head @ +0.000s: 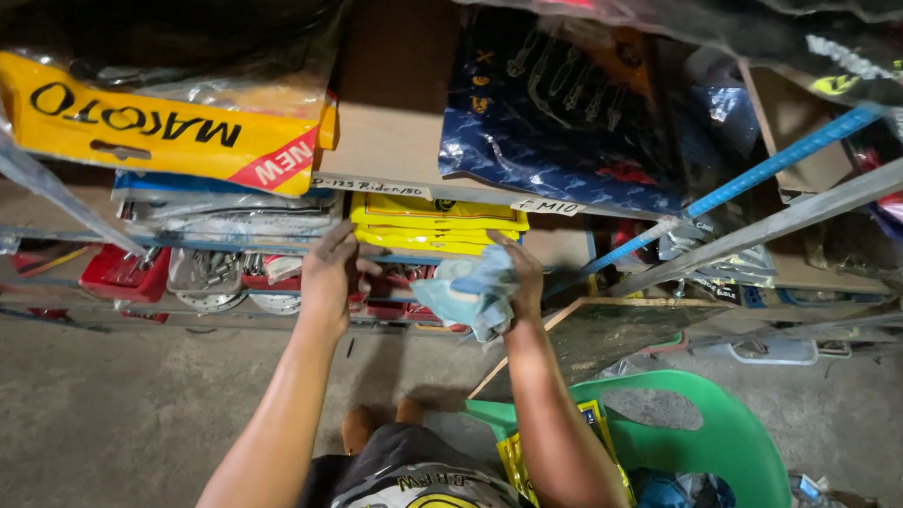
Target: The person wipes the surface of yellow and blue packaged items with a light blue cloth. They pick up the packages from a green plastic chair and a metal shelf, wipe them, and place them back on the shelf.
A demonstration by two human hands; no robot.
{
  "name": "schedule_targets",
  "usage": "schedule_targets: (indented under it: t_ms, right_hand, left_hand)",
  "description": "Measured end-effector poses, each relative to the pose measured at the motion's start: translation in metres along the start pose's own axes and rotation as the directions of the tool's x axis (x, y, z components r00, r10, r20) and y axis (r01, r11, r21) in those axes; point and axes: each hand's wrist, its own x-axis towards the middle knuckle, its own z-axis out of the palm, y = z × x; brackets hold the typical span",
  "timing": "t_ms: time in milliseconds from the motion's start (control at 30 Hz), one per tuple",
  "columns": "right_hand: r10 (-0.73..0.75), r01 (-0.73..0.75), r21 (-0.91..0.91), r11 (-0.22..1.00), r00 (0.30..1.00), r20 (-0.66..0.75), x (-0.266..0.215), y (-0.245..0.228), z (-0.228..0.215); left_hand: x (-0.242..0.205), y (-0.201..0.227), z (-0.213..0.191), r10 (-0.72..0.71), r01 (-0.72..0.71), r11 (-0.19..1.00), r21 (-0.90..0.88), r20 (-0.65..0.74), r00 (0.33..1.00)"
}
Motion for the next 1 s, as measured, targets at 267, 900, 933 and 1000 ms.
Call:
schedule_targets:
  t_ms: [267,900,933,1000]
  right_hand:
    - [0.223,-0.201,0.221,0.954,0.972,-0.077,0.011,0.024,0.016]
    - [-0.317,0.351,0.087,0.932,0.909,-0.271,-0.011,0.020,0.039]
    - [-0.264,0.314,0.131,0.940,0.916,-0.301,-0.010,0.018,0.039]
    - [-0.207,0.275,0.177,0.945,0.921,-0.329,-0.007,0.026,0.035]
  left_hand:
    - [0.036,-0.031,0.002,-0.074,0.045,0.986,-0.159,-0.187,0.979]
    - [0.009,-0.011,0.042,0.020,-0.012,0.998,0.057,-0.148,0.989]
    - [0.005,-0.008,0.045,0.009,0.000,0.998,0.059,-0.146,0.989]
    - [0.003,-0.006,0.043,-0.005,0.014,0.998,0.063,-0.143,0.990]
